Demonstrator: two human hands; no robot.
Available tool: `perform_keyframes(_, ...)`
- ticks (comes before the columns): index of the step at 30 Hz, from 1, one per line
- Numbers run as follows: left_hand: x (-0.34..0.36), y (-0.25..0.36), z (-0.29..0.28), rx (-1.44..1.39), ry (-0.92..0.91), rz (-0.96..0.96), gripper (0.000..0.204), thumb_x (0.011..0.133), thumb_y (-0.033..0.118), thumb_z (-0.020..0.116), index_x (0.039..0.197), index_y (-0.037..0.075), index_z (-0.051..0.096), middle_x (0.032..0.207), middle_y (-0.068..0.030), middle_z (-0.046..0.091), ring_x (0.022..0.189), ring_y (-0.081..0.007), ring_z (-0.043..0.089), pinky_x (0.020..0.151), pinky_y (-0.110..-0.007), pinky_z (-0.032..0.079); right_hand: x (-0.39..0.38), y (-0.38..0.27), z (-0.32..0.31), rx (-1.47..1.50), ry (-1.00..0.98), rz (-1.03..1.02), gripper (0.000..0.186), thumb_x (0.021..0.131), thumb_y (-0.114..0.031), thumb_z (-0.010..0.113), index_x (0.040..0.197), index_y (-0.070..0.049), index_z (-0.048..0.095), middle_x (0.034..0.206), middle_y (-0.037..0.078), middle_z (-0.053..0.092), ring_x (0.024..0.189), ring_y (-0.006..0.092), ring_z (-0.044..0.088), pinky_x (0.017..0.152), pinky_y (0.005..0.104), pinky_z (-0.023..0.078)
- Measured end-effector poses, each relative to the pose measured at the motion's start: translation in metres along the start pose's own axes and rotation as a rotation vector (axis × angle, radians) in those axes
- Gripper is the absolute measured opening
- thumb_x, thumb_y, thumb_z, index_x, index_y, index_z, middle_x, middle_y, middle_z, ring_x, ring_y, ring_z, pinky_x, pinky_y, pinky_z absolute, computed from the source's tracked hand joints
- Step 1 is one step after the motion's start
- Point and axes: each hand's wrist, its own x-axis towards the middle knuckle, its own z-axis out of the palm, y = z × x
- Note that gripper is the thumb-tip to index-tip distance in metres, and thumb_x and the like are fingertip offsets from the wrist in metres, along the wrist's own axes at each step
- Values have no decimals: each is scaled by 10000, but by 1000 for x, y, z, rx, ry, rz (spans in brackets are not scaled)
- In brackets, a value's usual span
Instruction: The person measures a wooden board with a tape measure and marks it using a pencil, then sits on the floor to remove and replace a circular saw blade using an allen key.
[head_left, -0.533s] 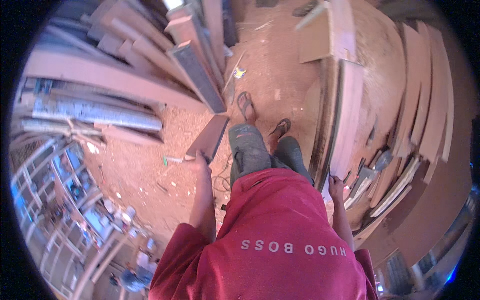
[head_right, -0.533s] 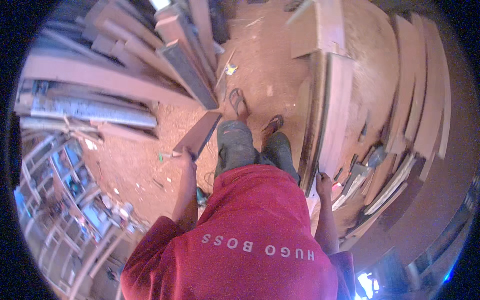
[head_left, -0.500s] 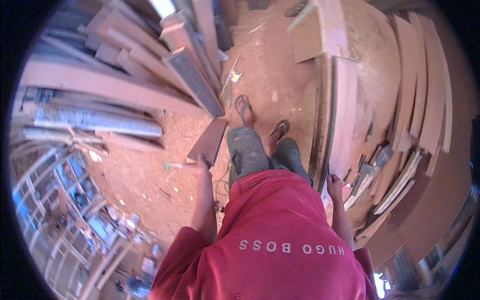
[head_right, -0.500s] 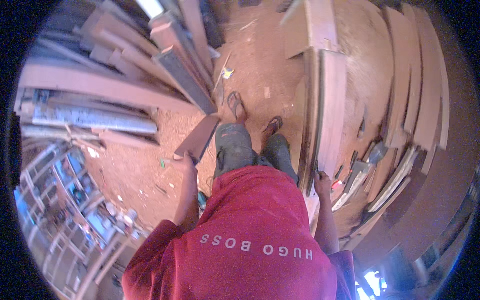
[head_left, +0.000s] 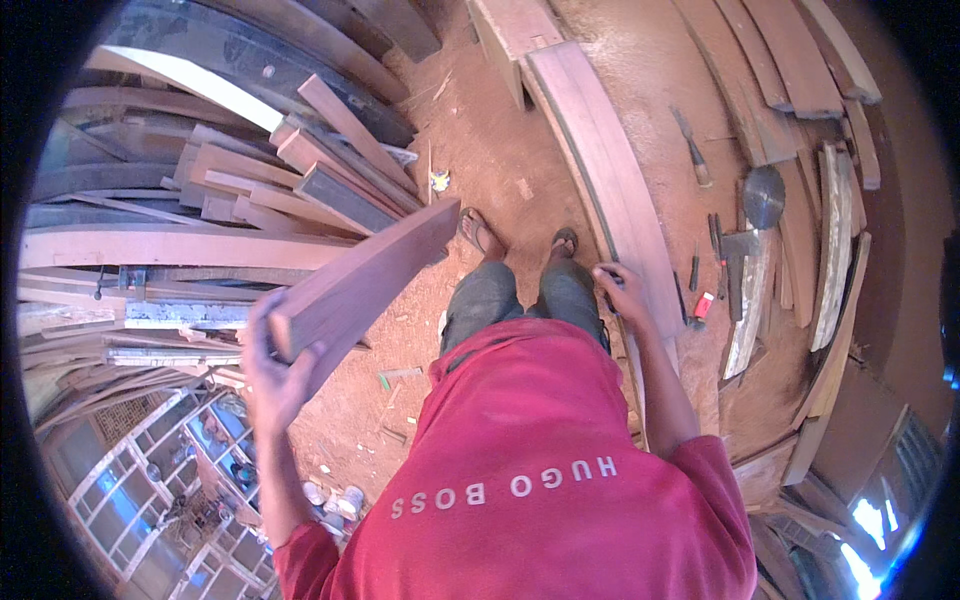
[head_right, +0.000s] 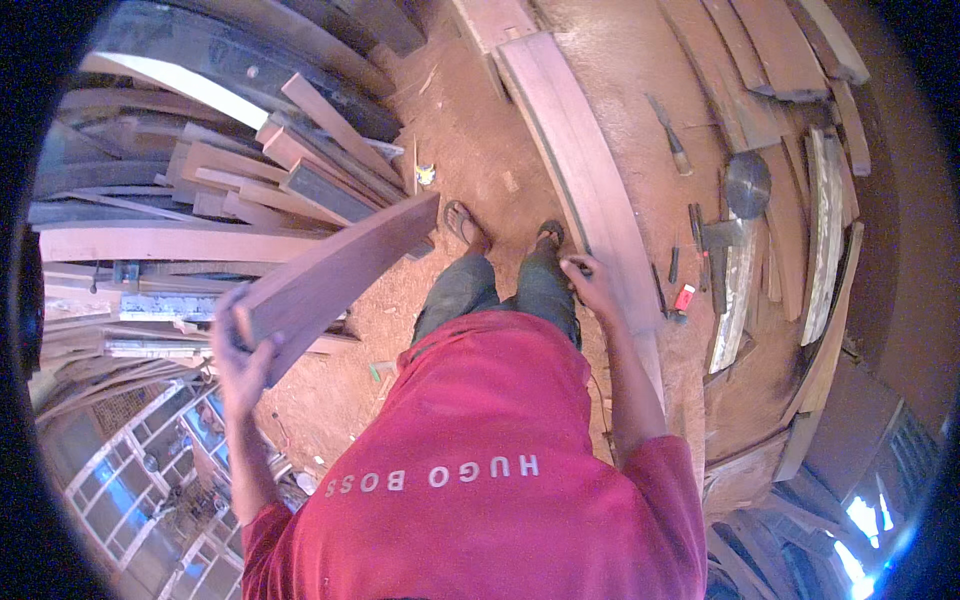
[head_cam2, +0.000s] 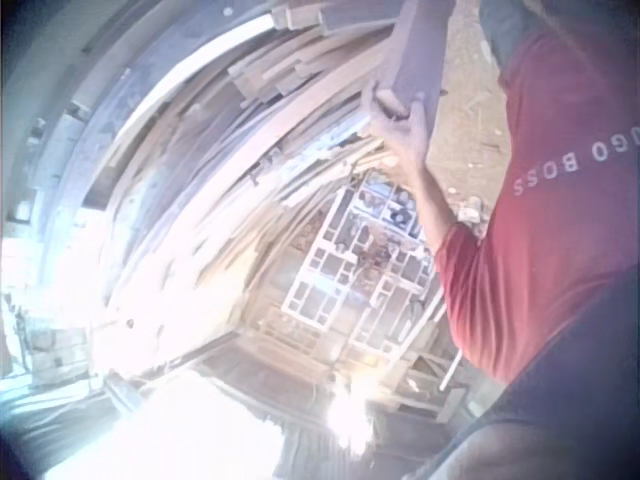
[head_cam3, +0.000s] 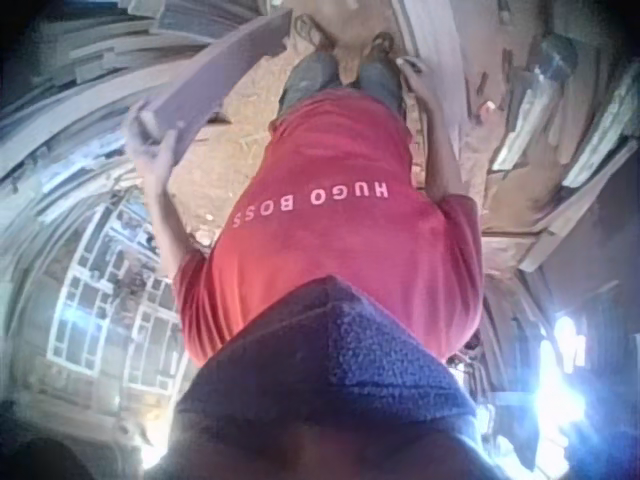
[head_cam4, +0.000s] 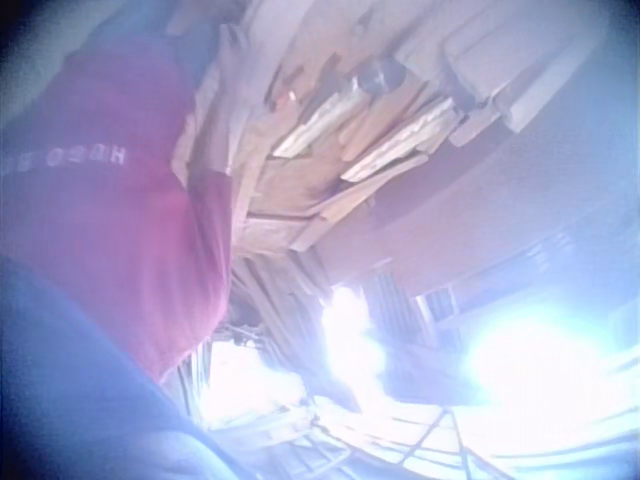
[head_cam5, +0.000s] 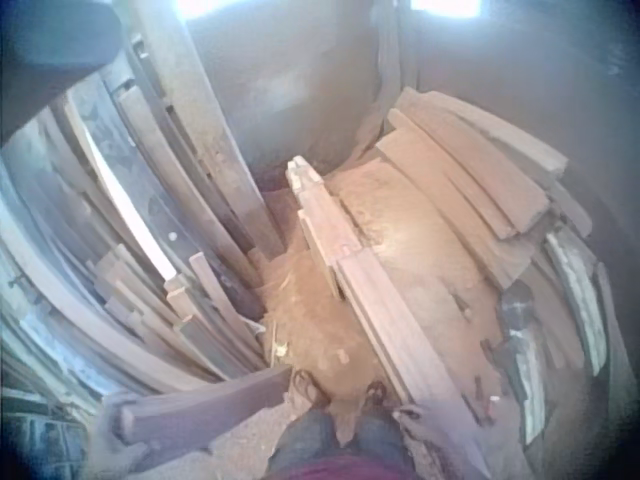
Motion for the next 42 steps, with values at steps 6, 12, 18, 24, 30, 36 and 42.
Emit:
perform_keyframes(6,-47,124,-88,153,230,127,862,565,321,789,1313,10,493,1251,-131,509,1174,-274,495,1040,-403,363,38,-40,38,400,-88,177,449,940,-494,620,1014,-57,694,859,43,660,677,108,603,594,289,489)
perform_keyframes(12,-78,165,-128,-83,435,274,959,560,438,741,1353,-13,443,1272,-213,486,1181,-351,490,1061,-446,364,-1,-109,66,1166,-746,222,738,847,-709,583,1236,-83,556,1004,87,691,746,243,684,608,411,547)
perform_keyframes(18,-48,91,-121,-254,315,137,1015,550,430,728,1407,-8,406,1280,-199,480,1199,-340,467,1051,-465,367,-36,-126,41,1465,-536,172,791,805,-692,653,1306,-96,516,1138,107,651,937,276,658,649,452,542)
perform_keyframes(24,-13,-28,-57,-685,56,-152,833,716,391,722,1421,63,422,1336,-124,486,1255,-275,452,1064,-406,370,-47,-93,-4,1508,-366,-7,720,817,-452,773,1348,-55,491,1211,117,613,1081,264,608,888,476,536)
perform_keyframes(30,17,-85,80,-893,-316,-196,782,855,358,730,1480,115,327,1304,-115,558,1247,-281,511,1062,-463,414,-79,-146,-76,1028,209,-366,730,832,-363,782,1358,31,464,1304,152,572,1210,239,544,1007,369,467)
perform_keyframes(36,83,-76,197,-1134,-445,-39,808,776,488,801,1385,81,459,1310,-130,572,1210,-294,551,1054,-451,431,-124,-275,-161,627,305,-742,791,784,-384,808,1342,53,457,1254,152,583,1140,272,580,1019,386,452)
perform_keyframes(42,169,84,222,-795,-488,628,864,836,762,528,1349,67,528,1390,-97,526,1277,-252,491,1087,-447,366,-193,-433,-216,-29,-126,-642,810,812,-489,768,1366,41,507,1328,238,561,1200,196,560,1033,323,407)
